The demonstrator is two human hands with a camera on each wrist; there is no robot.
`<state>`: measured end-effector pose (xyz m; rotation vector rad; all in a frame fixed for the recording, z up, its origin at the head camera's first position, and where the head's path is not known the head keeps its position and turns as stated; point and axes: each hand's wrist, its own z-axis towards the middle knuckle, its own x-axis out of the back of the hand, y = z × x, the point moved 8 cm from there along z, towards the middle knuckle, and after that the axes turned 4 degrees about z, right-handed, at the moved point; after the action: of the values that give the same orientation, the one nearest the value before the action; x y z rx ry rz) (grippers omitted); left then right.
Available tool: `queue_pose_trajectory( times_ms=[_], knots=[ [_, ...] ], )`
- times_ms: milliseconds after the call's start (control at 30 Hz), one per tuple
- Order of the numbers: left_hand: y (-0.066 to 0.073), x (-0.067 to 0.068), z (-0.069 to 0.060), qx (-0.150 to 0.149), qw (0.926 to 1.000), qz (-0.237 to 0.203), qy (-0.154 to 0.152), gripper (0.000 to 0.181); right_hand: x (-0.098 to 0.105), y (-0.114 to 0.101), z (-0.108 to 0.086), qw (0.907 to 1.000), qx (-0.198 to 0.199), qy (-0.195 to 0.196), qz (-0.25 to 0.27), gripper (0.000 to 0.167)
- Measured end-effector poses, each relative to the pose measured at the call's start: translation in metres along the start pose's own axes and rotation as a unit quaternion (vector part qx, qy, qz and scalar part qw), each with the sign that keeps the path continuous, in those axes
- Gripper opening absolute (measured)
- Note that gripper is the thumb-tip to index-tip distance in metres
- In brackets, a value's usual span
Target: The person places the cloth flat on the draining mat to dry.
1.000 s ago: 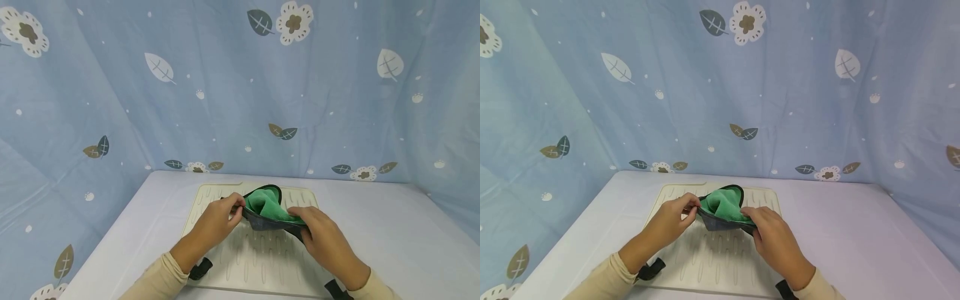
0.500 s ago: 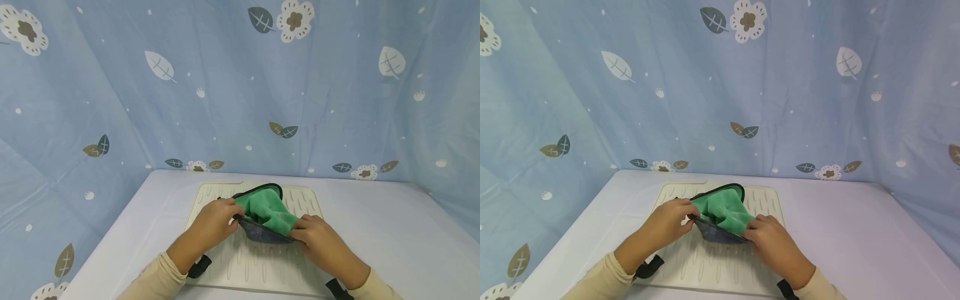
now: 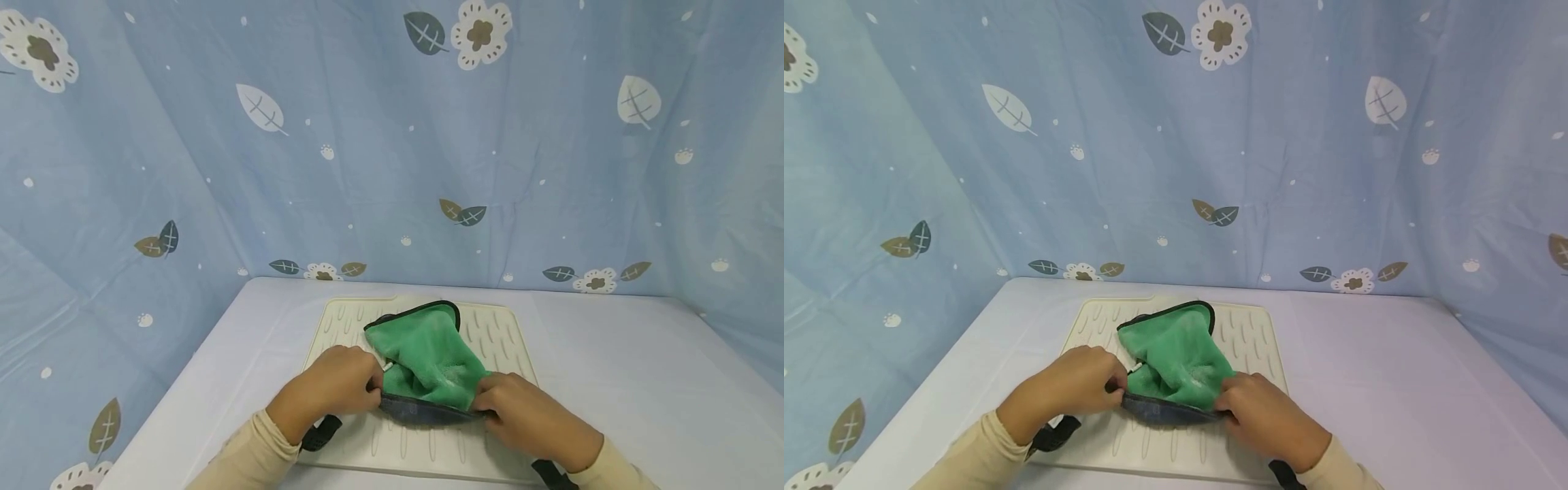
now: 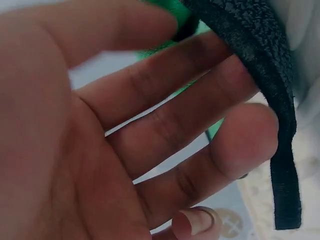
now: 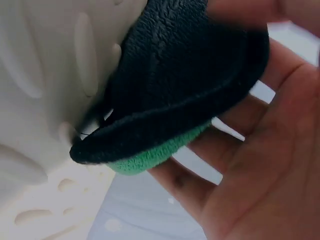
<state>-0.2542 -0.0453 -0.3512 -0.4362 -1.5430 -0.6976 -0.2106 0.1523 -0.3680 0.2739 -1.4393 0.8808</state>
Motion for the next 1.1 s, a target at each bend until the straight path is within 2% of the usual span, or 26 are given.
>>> queue_pose_trajectory(
  times_ms=[100, 200, 267, 333, 367, 433, 533, 600, 700, 800, 1000, 1100],
  knots=[
    [-0.005, -0.007, 0.002, 0.011, 0.9994, -0.031, -0.015, 0.034, -0.004, 0.002, -0.001, 0.9981, -0.017, -0.032, 0.049, 0.009],
    [-0.010, -0.012, 0.005, 0.022, 0.9989, -0.037, -0.019, 0.029, 0.001, 0.004, 0.000, 0.9965, -0.031, -0.025, 0.074, 0.027],
    [-0.013, -0.015, 0.007, 0.028, 0.9988, -0.033, -0.021, 0.020, 0.009, 0.007, 0.001, 0.9973, -0.053, 0.006, 0.050, 0.027],
    [-0.015, -0.016, 0.009, 0.034, 0.9988, -0.030, -0.019, 0.012, 0.018, 0.014, 0.001, 0.9951, -0.085, 0.049, 0.011, 0.018],
    [-0.015, -0.017, 0.009, 0.037, 0.9988, -0.027, -0.016, 0.008, 0.023, 0.020, -0.001, 0.9918, -0.108, 0.067, -0.011, 0.010],
    [-0.017, -0.017, 0.011, 0.044, 0.9989, -0.016, -0.005, 0.007, 0.028, 0.032, -0.005, 0.9829, -0.160, 0.085, -0.033, 0.009],
    [-0.020, -0.017, 0.012, 0.061, 0.9979, 0.004, 0.018, 0.007, 0.024, 0.050, -0.009, 0.9735, -0.217, 0.066, -0.031, 0.009],
    [-0.023, -0.017, 0.013, 0.074, 0.9968, 0.013, 0.027, 0.009, 0.017, 0.058, -0.010, 0.9710, -0.234, 0.041, -0.020, 0.008],
    [-0.025, -0.021, 0.012, 0.082, 0.9963, 0.017, 0.020, 0.015, 0.008, 0.063, -0.007, 0.9723, -0.233, 0.015, -0.003, 0.008],
    [-0.026, -0.026, 0.013, 0.079, 0.9968, 0.013, 0.009, 0.020, 0.003, 0.062, -0.005, 0.9756, -0.219, 0.008, 0.008, 0.005],
    [-0.026, -0.033, 0.015, 0.070, 0.9975, -0.014, -0.002, 0.021, 0.002, 0.058, -0.005, 0.9796, -0.195, 0.018, 0.044, 0.028],
    [-0.025, -0.034, 0.016, 0.065, 0.9974, -0.032, -0.008, 0.019, 0.003, 0.056, -0.005, 0.9797, -0.188, 0.026, 0.066, 0.030]
  ],
)
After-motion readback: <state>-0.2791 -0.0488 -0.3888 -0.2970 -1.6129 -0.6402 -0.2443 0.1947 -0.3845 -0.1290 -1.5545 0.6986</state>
